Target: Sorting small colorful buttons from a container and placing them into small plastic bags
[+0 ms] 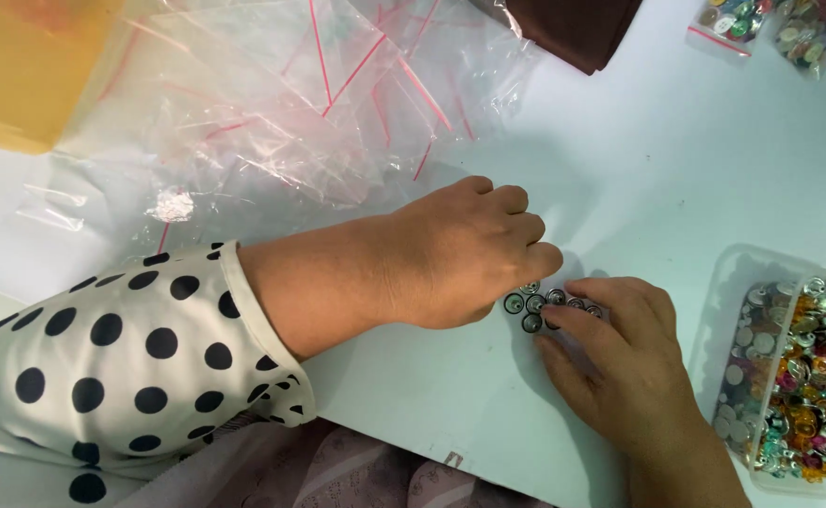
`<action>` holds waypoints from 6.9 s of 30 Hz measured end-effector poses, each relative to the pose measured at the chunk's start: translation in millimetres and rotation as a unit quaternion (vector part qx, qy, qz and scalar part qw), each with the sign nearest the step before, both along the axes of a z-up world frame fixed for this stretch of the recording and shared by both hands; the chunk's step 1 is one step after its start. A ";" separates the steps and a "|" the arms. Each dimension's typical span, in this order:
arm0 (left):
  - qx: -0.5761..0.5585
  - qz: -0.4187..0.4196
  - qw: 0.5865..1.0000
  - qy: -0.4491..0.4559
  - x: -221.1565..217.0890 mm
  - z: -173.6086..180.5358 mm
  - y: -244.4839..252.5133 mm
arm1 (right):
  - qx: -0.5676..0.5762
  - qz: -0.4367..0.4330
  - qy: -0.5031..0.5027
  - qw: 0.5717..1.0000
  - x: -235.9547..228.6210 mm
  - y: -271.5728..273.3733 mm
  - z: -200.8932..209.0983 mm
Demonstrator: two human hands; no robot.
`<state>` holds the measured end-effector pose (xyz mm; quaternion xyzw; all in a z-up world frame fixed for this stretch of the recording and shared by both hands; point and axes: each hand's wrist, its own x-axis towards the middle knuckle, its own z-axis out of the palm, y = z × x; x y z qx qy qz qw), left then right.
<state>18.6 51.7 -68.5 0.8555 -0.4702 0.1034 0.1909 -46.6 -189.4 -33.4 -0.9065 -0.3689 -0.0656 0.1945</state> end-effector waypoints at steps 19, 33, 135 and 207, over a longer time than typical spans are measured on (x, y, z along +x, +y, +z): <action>0.001 0.003 0.999 -0.035 -2.2 -11.9 -14.8 | 0.005 -0.043 -0.035 0.998 8.8 -11.4 -22.1; -0.067 -0.011 0.996 -0.058 -5.1 -2.4 -11.0 | 0.047 -0.027 -0.048 0.997 16.8 -19.3 -32.8; -0.370 -0.061 0.925 0.054 -28.3 42.4 -28.7 | 0.201 -0.010 -0.211 0.957 -4.0 -17.2 14.0; -0.350 -0.021 0.922 0.165 -2.6 39.2 -7.1 | -0.059 -0.071 0.084 0.992 9.4 -44.8 4.6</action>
